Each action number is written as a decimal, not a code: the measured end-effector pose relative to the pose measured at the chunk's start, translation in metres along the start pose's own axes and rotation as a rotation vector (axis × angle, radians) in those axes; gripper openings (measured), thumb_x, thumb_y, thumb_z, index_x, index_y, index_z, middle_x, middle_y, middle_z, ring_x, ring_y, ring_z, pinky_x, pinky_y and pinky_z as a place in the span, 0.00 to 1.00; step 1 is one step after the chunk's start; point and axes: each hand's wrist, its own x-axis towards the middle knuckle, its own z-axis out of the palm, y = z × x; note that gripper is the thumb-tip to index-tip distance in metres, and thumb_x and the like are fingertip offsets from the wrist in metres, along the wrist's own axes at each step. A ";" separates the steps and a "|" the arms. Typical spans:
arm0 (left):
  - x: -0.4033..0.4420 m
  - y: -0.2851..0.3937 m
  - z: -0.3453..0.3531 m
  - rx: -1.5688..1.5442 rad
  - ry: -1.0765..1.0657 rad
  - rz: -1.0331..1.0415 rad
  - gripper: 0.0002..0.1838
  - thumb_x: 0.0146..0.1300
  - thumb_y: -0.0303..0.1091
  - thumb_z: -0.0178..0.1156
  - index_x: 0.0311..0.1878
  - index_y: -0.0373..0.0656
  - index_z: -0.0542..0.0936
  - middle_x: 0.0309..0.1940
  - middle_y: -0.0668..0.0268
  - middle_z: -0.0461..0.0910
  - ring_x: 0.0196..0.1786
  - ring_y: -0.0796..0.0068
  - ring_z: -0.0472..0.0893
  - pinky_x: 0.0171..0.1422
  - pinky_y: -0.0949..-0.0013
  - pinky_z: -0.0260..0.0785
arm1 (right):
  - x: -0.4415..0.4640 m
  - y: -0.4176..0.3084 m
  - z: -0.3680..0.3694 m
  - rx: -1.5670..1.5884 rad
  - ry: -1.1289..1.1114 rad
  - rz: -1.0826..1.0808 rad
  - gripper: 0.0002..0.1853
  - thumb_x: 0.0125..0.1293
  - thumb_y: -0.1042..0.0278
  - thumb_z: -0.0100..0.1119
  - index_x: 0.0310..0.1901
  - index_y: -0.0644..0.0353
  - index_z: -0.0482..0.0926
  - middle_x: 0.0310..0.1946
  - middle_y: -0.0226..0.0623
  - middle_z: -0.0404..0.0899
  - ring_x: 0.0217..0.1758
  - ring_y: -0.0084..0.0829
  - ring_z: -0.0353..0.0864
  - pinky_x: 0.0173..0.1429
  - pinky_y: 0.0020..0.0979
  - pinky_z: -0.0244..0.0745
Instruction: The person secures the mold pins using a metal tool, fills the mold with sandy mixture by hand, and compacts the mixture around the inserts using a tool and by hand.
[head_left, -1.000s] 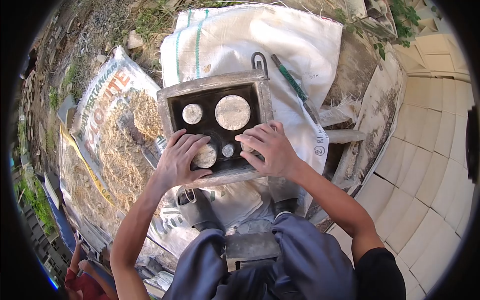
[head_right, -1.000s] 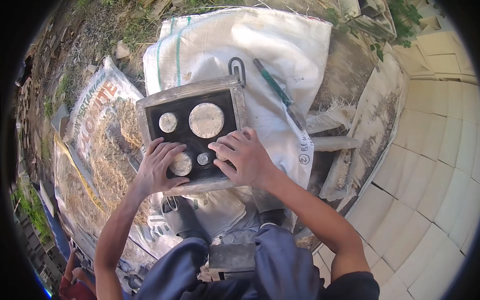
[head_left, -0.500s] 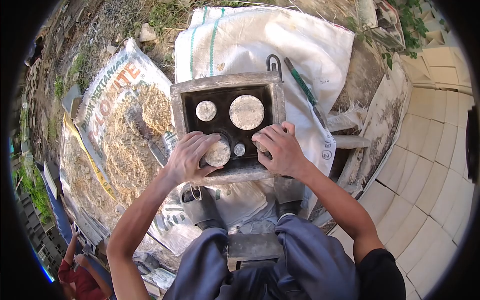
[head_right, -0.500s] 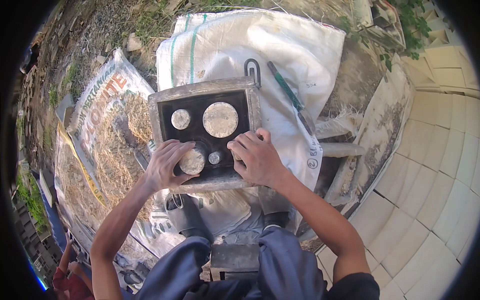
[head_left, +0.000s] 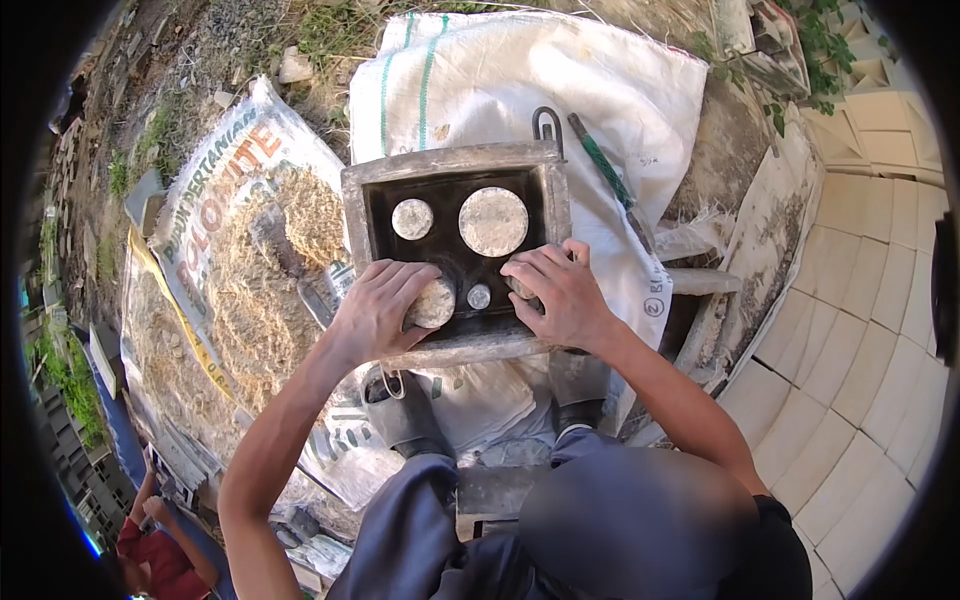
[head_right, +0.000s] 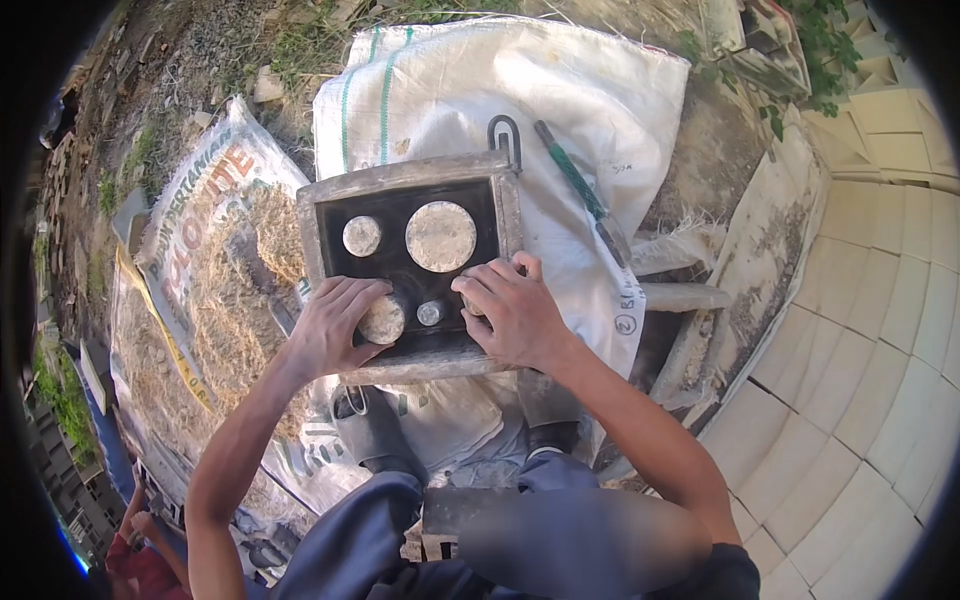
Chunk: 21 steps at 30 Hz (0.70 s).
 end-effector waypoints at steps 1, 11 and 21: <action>0.001 0.002 -0.001 0.001 -0.017 -0.017 0.40 0.40 0.39 0.76 0.59 0.40 0.71 0.53 0.60 0.77 0.56 0.59 0.76 0.63 0.58 0.63 | 0.000 0.000 -0.001 0.007 -0.014 -0.001 0.17 0.53 0.67 0.63 0.47 0.56 0.77 0.43 0.29 0.77 0.49 0.28 0.74 0.59 0.40 0.54; 0.024 0.022 0.019 -0.040 0.097 0.069 0.22 0.54 0.38 0.67 0.53 0.47 0.78 0.45 0.68 0.81 0.51 0.67 0.78 0.57 0.63 0.67 | 0.004 -0.002 -0.019 0.063 -0.101 -0.030 0.24 0.51 0.72 0.57 0.53 0.57 0.72 0.48 0.37 0.73 0.52 0.36 0.71 0.60 0.43 0.54; 0.014 0.025 0.024 0.103 0.178 0.058 0.29 0.59 0.56 0.61 0.59 0.52 0.75 0.47 0.67 0.79 0.54 0.67 0.76 0.57 0.62 0.67 | -0.005 0.008 0.002 0.145 0.104 -0.098 0.21 0.52 0.68 0.57 0.47 0.60 0.64 0.45 0.41 0.70 0.51 0.43 0.68 0.58 0.42 0.56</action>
